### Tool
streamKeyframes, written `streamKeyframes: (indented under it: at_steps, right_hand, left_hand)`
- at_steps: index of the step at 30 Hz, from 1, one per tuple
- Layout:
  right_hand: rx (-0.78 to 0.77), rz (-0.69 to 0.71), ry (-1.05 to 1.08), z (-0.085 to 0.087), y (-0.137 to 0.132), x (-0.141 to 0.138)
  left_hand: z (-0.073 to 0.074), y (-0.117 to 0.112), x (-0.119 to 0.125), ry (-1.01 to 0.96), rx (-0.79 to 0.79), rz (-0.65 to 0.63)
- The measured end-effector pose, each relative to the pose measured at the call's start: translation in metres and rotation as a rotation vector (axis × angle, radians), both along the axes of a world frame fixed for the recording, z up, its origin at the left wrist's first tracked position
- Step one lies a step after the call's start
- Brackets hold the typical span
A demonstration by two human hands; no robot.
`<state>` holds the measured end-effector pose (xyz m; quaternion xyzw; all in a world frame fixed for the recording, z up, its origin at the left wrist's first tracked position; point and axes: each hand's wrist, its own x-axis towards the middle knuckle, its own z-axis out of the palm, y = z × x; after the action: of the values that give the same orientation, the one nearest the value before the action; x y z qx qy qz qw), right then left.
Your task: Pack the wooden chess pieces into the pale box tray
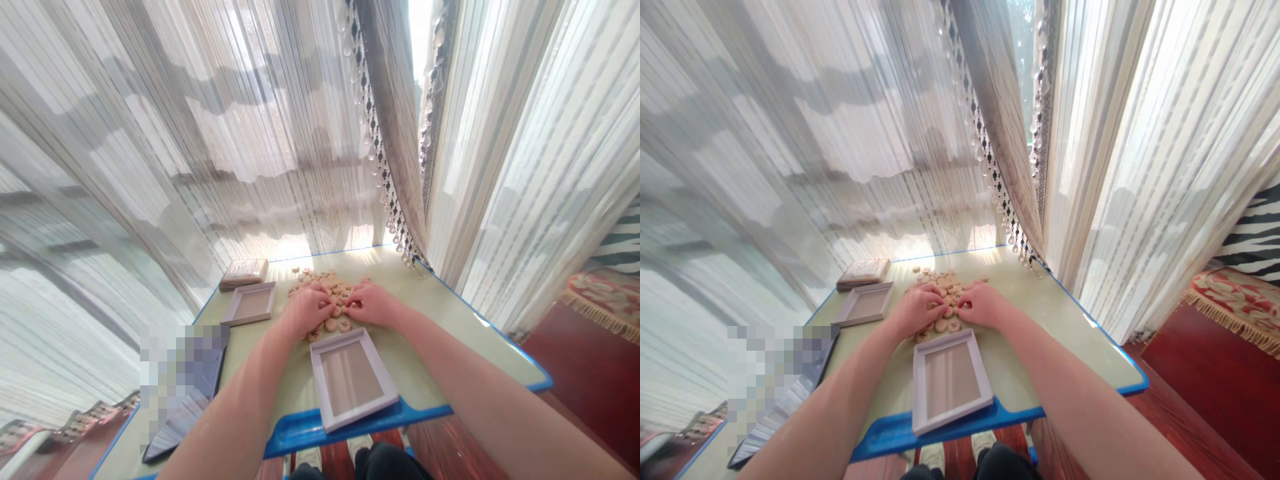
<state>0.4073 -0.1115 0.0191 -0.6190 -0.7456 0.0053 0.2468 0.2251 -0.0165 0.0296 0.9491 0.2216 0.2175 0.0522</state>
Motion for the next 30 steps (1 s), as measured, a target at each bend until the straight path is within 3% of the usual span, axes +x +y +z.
streamKeyframes:
  at_steps: [5,12,16,20,25,27,30]
  right_hand:
    - [-0.033,0.011,0.014,0.000,-0.003,0.002]
    - [-0.002,-0.132,0.049,0.005,-0.004,0.015]
    - [-0.114,-0.099,0.051,0.009,-0.011,0.021]
    - [-0.085,-0.078,0.034,0.008,-0.012,0.019]
    - [0.000,-0.267,0.010,0.008,-0.011,0.026]
    - [-0.052,-0.369,0.024,0.012,-0.013,0.033]
    - [-0.265,-0.326,0.058,0.017,-0.020,0.041]
  left_hand:
    - [0.001,-0.002,0.003,-0.006,-0.017,0.006]
    - [0.000,-0.003,0.002,-0.027,0.001,0.016]
    - [0.002,-0.003,0.001,0.013,0.029,0.073]
    - [0.007,-0.003,-0.002,0.041,0.044,0.126]
    - [0.008,-0.003,-0.005,0.037,-0.016,0.166]
    - [0.006,-0.004,-0.005,0.023,-0.027,0.195]
    - [0.003,-0.005,-0.005,-0.012,-0.068,0.203]
